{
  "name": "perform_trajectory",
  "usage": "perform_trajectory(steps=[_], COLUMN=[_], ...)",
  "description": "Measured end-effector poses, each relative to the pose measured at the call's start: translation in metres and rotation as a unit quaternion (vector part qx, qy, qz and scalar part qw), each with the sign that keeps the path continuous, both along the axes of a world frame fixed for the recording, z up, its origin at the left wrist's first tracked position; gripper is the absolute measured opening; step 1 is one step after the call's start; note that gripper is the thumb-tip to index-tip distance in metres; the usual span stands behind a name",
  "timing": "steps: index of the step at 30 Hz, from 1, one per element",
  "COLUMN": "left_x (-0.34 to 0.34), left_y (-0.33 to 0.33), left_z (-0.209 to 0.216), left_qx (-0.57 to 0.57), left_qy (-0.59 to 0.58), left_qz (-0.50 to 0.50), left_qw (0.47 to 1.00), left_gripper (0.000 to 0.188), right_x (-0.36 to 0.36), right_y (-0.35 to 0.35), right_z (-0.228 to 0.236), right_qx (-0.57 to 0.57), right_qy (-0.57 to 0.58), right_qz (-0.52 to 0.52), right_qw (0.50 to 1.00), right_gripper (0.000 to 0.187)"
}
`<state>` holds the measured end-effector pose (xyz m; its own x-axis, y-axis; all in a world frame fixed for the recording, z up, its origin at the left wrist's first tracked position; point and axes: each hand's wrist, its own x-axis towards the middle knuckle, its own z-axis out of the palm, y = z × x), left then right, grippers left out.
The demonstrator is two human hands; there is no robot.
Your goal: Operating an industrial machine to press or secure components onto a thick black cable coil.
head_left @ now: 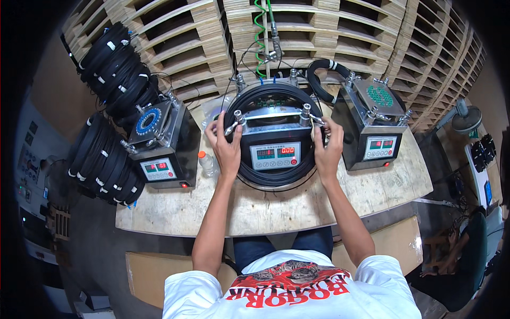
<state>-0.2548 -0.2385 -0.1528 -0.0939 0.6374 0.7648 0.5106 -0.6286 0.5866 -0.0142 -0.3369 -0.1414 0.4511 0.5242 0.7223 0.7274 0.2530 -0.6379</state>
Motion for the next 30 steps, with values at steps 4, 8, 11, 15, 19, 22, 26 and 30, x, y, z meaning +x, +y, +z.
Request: perform_trajectory(steps=[4,8,11,15,19,22,26,30], left_x=[-0.011,-0.017,-0.026,-0.049,-0.065,-0.074,-0.057,-0.021], left_y=[-0.004,-0.005,0.0,0.003,0.018,0.067,0.155,0.205], left_z=[-0.004,0.004,0.015,0.044,0.078,0.087,0.078,0.069], left_qx=[0.084,0.063,0.07,0.074,0.021,-0.044,-0.072,-0.427], left_qy=[0.046,0.086,0.1,0.192,0.136,0.018,-0.033,-0.084], left_qz=[0.042,0.018,-0.038,-0.103,-0.154,-0.088,-0.096,-0.155], left_qw=[0.995,0.994,0.992,0.973,0.978,0.995,0.992,0.887], left_gripper=[0.035,0.018,0.014,0.015,0.014,0.02,0.028,0.048], right_x=[0.014,0.024,0.027,0.037,0.08,0.101,0.128,0.12], right_y=[0.012,0.018,0.017,0.019,0.033,0.077,0.171,0.23], right_z=[0.023,0.026,0.028,0.034,0.042,0.049,0.052,0.057], right_qx=[-0.001,-0.026,-0.034,-0.034,-0.155,-0.109,-0.092,-0.24], right_qy=[0.069,0.077,0.076,0.065,0.077,0.081,0.064,0.104], right_qz=[0.064,0.131,0.147,0.17,0.186,0.154,0.186,0.201], right_qw=[0.996,0.988,0.986,0.983,0.967,0.979,0.976,0.944], right_gripper=[0.019,0.012,0.013,0.015,0.024,0.027,0.023,0.03])
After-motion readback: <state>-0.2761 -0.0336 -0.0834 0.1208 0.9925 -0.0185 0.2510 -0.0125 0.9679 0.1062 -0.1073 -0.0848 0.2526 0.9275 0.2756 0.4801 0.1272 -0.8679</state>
